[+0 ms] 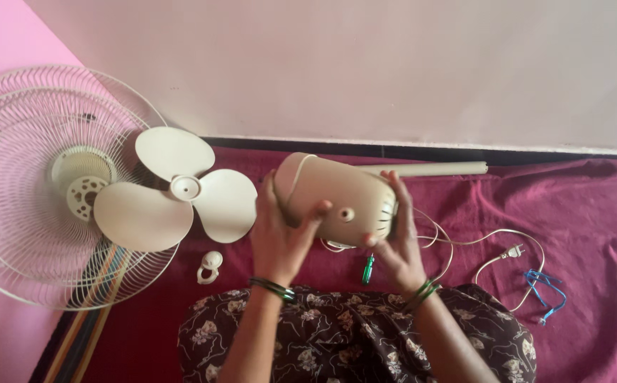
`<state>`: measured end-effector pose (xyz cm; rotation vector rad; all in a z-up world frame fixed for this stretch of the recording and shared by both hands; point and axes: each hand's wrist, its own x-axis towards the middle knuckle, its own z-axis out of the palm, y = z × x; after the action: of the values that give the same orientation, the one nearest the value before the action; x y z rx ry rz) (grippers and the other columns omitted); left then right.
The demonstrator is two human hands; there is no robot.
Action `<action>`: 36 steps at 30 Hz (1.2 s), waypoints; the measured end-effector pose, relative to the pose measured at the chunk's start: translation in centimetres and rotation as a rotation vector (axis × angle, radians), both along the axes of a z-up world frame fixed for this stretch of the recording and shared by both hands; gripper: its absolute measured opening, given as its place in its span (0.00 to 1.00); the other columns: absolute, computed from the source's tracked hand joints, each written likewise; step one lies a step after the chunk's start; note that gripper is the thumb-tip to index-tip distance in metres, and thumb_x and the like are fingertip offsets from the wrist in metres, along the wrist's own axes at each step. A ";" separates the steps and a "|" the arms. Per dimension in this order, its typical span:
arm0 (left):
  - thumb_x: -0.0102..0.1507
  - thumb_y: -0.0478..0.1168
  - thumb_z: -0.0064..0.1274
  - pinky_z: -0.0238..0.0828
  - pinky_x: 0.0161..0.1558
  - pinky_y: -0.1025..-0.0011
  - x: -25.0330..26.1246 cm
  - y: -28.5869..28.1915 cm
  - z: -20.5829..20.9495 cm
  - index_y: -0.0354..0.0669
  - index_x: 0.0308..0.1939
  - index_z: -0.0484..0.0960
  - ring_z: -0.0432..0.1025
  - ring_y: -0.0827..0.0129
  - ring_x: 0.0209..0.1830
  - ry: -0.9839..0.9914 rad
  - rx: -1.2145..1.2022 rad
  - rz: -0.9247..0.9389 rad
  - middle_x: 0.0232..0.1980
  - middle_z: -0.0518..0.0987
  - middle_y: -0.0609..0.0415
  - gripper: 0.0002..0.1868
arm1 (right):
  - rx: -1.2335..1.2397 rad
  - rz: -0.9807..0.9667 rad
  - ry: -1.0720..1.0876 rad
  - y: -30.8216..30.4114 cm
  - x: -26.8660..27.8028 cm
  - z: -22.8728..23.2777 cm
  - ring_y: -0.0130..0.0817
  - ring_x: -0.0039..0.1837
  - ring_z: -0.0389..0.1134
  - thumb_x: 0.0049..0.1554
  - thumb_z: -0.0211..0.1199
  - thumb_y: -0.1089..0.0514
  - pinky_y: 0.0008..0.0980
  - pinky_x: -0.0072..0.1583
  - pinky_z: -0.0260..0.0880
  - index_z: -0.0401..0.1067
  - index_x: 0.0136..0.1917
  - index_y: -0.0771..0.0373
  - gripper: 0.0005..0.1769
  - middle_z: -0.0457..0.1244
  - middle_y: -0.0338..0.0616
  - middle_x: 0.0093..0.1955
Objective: The person disassembles a small electric fan by removing the rear grille and then using a screwdriver to loosen screws on the fan housing. The person removes the rear cover and continues to unscrew components while seated on the floor.
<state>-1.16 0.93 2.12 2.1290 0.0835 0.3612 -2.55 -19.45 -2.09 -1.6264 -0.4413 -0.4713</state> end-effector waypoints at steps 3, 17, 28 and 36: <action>0.46 0.84 0.41 0.82 0.51 0.52 -0.1 3.3 -1.3 0.40 0.72 0.57 0.76 0.48 0.58 0.116 -0.185 0.017 0.63 0.72 0.36 0.64 | -0.097 0.042 -0.074 2.7 -0.4 -0.8 0.58 0.82 0.54 0.54 0.69 0.38 0.63 0.77 0.64 0.46 0.85 0.51 0.55 0.46 0.60 0.84; 0.57 0.74 0.39 0.78 0.50 0.42 -1.4 8.1 -13.6 0.45 0.68 0.66 0.75 0.50 0.59 0.456 -1.005 0.159 0.63 0.74 0.43 0.47 | -0.674 0.130 -0.106 10.8 1.2 -1.8 0.62 0.73 0.61 0.47 0.71 0.37 0.58 0.65 0.70 0.71 0.71 0.49 0.41 0.56 0.62 0.75; 0.59 0.75 0.31 0.54 0.69 0.34 0.0 6.4 -22.4 0.53 0.72 0.64 0.66 0.49 0.71 0.734 -1.385 0.377 0.69 0.71 0.45 0.46 | -0.891 0.254 0.064 11.6 4.8 -6.3 0.58 0.71 0.62 0.45 0.69 0.32 0.58 0.55 0.76 0.74 0.67 0.42 0.37 0.57 0.54 0.74; 0.68 0.69 0.34 0.57 0.74 0.33 -0.2 5.7 -21.7 0.48 0.72 0.62 0.61 0.42 0.77 0.167 -0.892 0.376 0.74 0.65 0.38 0.38 | -0.916 0.312 0.103 11.2 4.9 -8.0 0.56 0.74 0.57 0.43 0.68 0.38 0.58 0.62 0.72 0.67 0.73 0.44 0.44 0.54 0.51 0.77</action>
<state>-1.37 6.67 -19.56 1.2428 0.6274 0.2846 2.37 -8.27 -10.11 -2.3808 -0.8978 0.0898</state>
